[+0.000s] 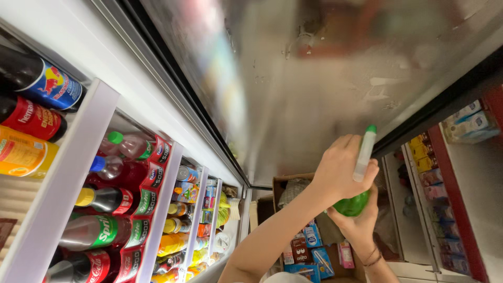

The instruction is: The person cleans the glass door of a commercial refrigerator using a cloth and a spray bottle. They wipe the exterior glass and the door frame, then spray the glass and wipe it again. The person also handles a cardboard box containing cleaning supplies.

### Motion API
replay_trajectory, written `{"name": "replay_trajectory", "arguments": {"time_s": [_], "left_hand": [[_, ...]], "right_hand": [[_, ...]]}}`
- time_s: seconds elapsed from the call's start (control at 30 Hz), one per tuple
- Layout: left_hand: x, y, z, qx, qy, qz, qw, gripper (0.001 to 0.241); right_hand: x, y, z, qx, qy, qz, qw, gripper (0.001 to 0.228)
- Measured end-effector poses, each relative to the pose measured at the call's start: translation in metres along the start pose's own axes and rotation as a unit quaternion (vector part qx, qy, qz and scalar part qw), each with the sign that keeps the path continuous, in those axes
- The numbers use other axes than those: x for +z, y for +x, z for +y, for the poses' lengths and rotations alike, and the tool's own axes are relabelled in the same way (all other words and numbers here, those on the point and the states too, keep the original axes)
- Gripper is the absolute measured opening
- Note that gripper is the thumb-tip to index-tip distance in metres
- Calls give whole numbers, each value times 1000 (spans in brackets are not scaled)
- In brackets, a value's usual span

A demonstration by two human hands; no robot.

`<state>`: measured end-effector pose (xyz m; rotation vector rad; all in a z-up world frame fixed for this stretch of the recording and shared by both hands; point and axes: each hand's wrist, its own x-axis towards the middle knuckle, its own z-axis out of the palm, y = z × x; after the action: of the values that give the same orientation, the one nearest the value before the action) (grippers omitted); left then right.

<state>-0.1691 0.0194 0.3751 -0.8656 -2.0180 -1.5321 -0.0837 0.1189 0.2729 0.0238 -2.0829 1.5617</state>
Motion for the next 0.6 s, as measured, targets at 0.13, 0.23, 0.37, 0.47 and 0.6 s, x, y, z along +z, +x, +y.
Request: {"name": "replay_trajectory", "arguments": {"time_s": [0.13,0.23,0.37,0.47,0.6], "left_hand": [[-27,-27,-15,-71,35,24,997,27],[-55,-44,-21,-81,56,74,992,27],[-115,-68,-3,-111,64,142,982,38],[-164,-81,16,-77,134,229,961,40],[-224,-82,15,-129,219,328,910,35]], "right_hand": [[23,-10,2,-23,-50,-45,998,97],[43,-14,4,-44,-40,-103,993,95],[83,-14,-19,-38,40,-214,975,96],[119,-10,-36,-83,40,-294,951,99],[190,14,-50,-116,117,-414,895,102]]}}
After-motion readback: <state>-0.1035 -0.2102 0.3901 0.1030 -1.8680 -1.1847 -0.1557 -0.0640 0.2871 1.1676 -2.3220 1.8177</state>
